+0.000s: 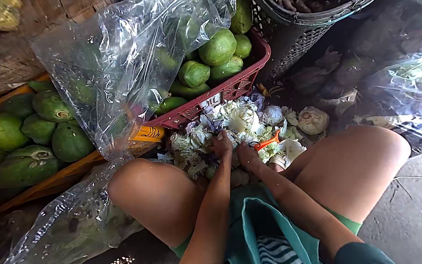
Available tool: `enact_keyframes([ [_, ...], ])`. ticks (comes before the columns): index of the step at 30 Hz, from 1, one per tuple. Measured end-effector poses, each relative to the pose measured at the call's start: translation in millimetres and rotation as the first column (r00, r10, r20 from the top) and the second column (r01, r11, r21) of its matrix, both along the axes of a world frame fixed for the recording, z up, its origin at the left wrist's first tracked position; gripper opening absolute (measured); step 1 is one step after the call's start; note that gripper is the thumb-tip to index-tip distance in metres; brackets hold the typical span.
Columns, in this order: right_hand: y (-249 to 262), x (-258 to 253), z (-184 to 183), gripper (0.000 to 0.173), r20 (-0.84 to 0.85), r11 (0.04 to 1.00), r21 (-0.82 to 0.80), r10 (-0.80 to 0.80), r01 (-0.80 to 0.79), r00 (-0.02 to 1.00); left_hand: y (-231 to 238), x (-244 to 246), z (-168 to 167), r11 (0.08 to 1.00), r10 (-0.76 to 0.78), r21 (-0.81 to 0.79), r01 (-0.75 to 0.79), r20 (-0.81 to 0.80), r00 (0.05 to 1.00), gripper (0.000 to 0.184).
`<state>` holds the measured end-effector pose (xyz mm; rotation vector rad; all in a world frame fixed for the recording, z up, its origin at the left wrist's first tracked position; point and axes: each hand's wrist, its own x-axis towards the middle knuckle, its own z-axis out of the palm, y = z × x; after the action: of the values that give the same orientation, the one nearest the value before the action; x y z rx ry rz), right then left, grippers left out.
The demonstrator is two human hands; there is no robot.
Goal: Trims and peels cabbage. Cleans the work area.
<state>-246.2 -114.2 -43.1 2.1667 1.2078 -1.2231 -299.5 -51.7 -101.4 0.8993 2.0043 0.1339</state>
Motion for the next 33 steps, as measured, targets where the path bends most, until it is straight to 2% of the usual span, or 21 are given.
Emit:
enact_keyframes([
  [5,-17,12,-41,0.043,0.013,0.983,0.129,-0.131,0.128,0.991,0,1,-2,1.000,0.011,0.006,-0.011,0.002,1.000,0.071],
  [11,-26,14,-81,0.050,0.046,0.980,0.155,-0.130,0.122,0.990,-4,2,-4,0.998,0.044,0.037,-0.044,-0.002,0.999,0.070],
  [17,-24,14,-73,0.046,0.042,0.977,0.171,-0.133,0.124,0.990,-2,4,-3,0.999,0.029,0.029,-0.028,-0.019,0.999,0.067],
  [21,-11,7,-48,0.043,0.058,0.979,0.122,-0.174,0.166,0.983,2,3,-4,1.000,0.014,0.018,-0.013,-0.024,1.000,0.070],
  [25,1,3,-20,0.042,0.037,0.987,0.058,-0.150,0.148,0.988,5,3,1,1.000,-0.019,-0.006,0.019,-0.019,1.000,0.072],
  [33,-13,16,-51,0.044,0.010,0.978,0.125,-0.168,0.165,0.986,3,-2,1,0.999,-0.037,0.029,0.037,0.005,0.999,0.064],
])
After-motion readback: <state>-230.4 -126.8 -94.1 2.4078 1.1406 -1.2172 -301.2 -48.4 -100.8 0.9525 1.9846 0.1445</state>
